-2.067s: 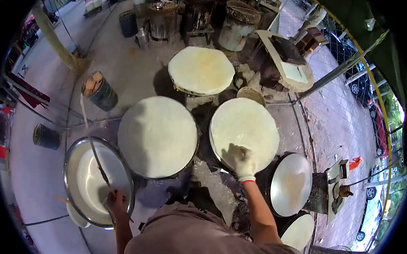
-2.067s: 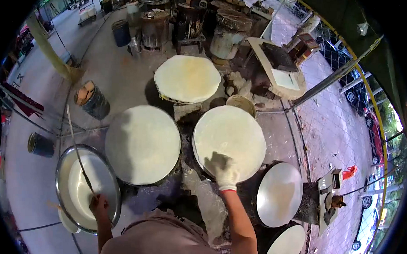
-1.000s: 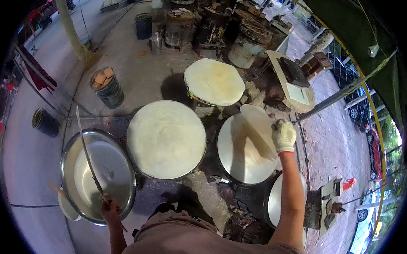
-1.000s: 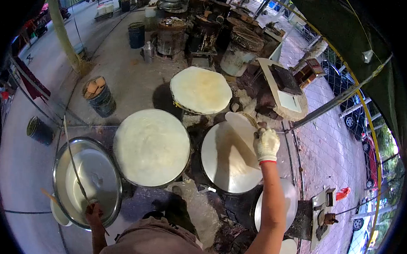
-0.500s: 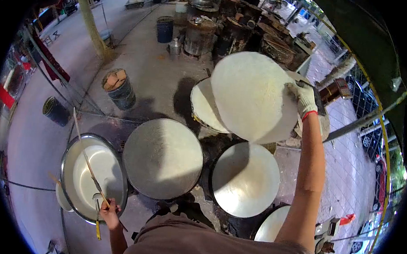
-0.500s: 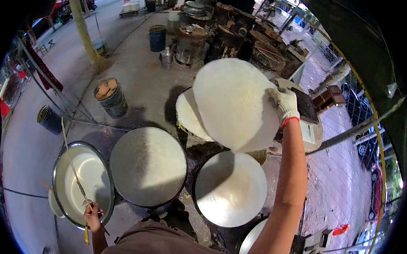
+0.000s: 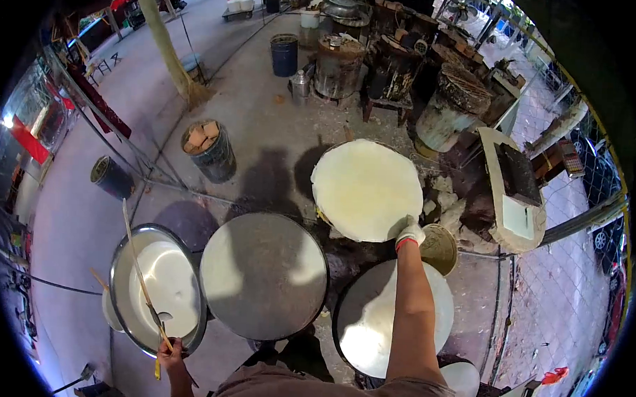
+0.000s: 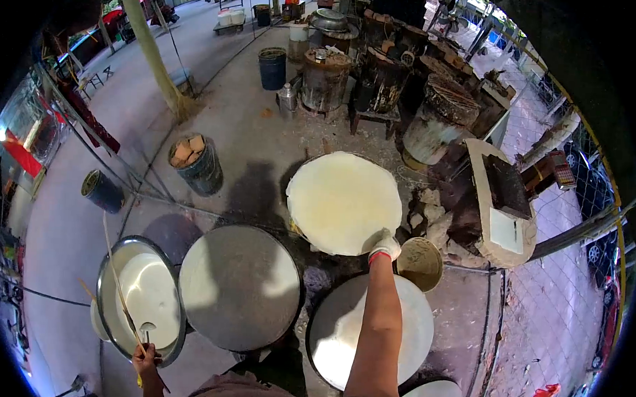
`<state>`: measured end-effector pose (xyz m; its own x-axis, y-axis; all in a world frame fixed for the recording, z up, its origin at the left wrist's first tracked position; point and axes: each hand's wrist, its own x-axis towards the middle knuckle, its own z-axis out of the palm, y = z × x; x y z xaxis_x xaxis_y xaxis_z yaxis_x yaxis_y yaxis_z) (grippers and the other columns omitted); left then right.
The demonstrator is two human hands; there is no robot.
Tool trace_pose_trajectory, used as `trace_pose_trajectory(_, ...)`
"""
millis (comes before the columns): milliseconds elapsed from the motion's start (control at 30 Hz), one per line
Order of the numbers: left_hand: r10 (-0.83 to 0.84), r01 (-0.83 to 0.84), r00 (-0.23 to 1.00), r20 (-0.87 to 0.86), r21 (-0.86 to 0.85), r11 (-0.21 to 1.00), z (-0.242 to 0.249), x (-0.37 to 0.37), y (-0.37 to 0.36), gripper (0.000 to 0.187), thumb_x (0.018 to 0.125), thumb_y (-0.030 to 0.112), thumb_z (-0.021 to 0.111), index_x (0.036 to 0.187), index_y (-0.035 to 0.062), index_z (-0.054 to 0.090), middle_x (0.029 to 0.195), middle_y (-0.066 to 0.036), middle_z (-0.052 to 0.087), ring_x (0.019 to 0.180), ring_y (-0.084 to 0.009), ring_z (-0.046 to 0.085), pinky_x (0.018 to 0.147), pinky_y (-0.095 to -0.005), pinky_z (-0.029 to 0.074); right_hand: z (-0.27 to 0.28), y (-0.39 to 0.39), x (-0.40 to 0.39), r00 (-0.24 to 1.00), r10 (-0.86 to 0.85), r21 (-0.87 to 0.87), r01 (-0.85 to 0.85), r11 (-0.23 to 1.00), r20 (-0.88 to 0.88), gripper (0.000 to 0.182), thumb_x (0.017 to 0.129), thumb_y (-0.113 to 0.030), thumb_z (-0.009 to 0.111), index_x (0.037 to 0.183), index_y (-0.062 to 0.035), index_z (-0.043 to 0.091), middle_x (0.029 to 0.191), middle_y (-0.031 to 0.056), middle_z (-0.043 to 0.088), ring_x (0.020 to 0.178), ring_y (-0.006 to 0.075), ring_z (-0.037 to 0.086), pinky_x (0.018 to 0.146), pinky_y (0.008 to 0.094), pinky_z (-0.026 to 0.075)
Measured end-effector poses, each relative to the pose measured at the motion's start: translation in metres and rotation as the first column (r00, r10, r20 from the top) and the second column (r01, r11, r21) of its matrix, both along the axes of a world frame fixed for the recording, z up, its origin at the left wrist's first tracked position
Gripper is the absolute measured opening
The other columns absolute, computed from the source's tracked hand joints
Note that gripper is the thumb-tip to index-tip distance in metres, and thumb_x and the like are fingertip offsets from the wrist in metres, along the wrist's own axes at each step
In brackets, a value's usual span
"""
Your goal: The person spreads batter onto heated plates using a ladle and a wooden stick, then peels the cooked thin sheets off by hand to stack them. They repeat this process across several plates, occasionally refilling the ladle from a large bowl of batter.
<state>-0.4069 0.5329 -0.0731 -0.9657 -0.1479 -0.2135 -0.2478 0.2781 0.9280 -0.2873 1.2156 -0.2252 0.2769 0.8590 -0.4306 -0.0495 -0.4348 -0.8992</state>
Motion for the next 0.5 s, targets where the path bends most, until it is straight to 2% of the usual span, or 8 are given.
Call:
trace_pose_trajectory(100,0.008,-0.007,0.999,0.043,-0.037,0.999,0.003,-0.001,0.006,0.01,0.082,0.009,0.065,0.084,0.004,0.057,0.065,-0.001,0.054,0.052,-0.0094,0.051,0.045,-0.0239,0.044,-0.052,0.031,0.005,0.999,0.006,0.095,-0.003,0.995,-0.033,0.033,0.072,-0.02,0.073,0.094,0.0047,0.067,0.083,0.0109,0.067,0.068,0.0183,0.06,0.063,0.0333,0.048)
trace_pose_trajectory(200,0.009,-0.004,0.997,0.079,-0.068,0.998,0.001,-0.002,0.009,0.01,0.081,0.009,0.066,0.083,0.004,0.057,0.066,-0.002,0.054,0.053,-0.0096,0.051,0.045,-0.0234,0.045,0.004,0.024,-0.002,0.998,-0.02,0.06,0.017,0.998,0.064,0.022,0.071,-0.015,0.074,0.08,0.0035,0.067,0.074,0.0076,0.065,0.059,0.017,0.057,0.056,0.0332,0.048)
trace_pose_trajectory(233,-0.001,0.007,0.997,0.083,-0.078,0.997,-0.002,-0.002,0.008,0.01,0.081,0.008,0.066,0.082,0.0037,0.057,0.064,-0.002,0.054,0.052,-0.0096,0.051,0.045,-0.0234,0.045,0.0,0.027,0.0,0.998,0.034,0.083,-0.029,0.996,-0.059,0.023,0.072,-0.015,0.073,0.084,0.0038,0.067,0.075,0.008,0.065,0.059,0.0174,0.058,0.057,0.0328,0.048)
trace_pose_trajectory(333,-0.039,0.048,0.995,0.092,-0.098,0.994,-0.006,-0.006,0.012,0.008,0.079,0.005,0.065,0.079,0.003,0.057,0.06,-0.001,0.053,0.049,-0.0097,0.051,0.045,-0.0232,0.044,-0.005,0.03,0.007,0.974,0.1,0.073,-0.117,0.99,0.204,0.024,0.073,-0.015,0.072,0.089,0.0027,0.068,0.075,0.007,0.065,0.063,0.0173,0.058,0.06,0.0316,0.048)
trace_pose_trajectory(367,-0.042,0.05,0.996,0.082,-0.099,0.994,-0.006,-0.005,0.016,0.009,0.079,0.004,0.064,0.077,0.0033,0.056,0.058,-0.001,0.052,0.047,-0.0093,0.05,0.044,-0.0231,0.044,-0.009,0.027,0.007,0.999,0.052,0.164,-0.054,0.985,0.015,0.029,0.075,-0.019,0.069,0.094,0.002,0.068,0.081,0.0101,0.067,0.072,0.0205,0.062,0.069,0.0326,0.049)
trace_pose_trajectory(400,-0.074,0.082,0.994,0.085,-0.098,0.992,-0.004,-0.005,0.02,0.009,0.079,0.004,0.064,0.076,0.0033,0.056,0.058,-0.001,0.052,0.047,-0.0093,0.05,0.044,-0.023,0.044,-0.002,0.019,0.01,0.978,0.045,0.191,-0.085,0.978,0.205,0.032,0.075,-0.023,0.068,0.096,0.0016,0.067,0.084,0.0125,0.068,0.075,0.022,0.063,0.071,0.0334,0.049)
trace_pose_trajectory(467,-0.145,0.153,0.985,0.091,-0.09,0.984,-0.006,-0.009,0.021,0.009,0.079,0.004,0.065,0.076,0.0035,0.056,0.058,-0.002,0.053,0.048,-0.0091,0.05,0.044,-0.0229,0.043,0.035,-0.01,0.019,0.832,-0.001,0.224,-0.148,0.963,0.555,0.039,0.077,-0.029,0.066,0.102,0.0009,0.065,0.092,0.0173,0.068,0.082,0.025,0.065,0.075,0.0351,0.049)
trace_pose_trajectory(500,-0.23,0.23,0.973,0.002,-0.081,0.97,-0.015,-0.011,0.017,0.01,0.078,0.003,0.065,0.076,0.0041,0.056,0.058,-0.002,0.053,0.046,-0.0085,0.049,0.043,-0.0218,0.041,0.077,-0.043,0.021,0.816,0.039,0.174,-0.169,0.97,0.576,0.036,0.08,-0.029,0.063,0.102,-0.0012,0.065,0.093,0.0183,0.067,0.083,0.0262,0.065,0.077,0.0353,0.048)
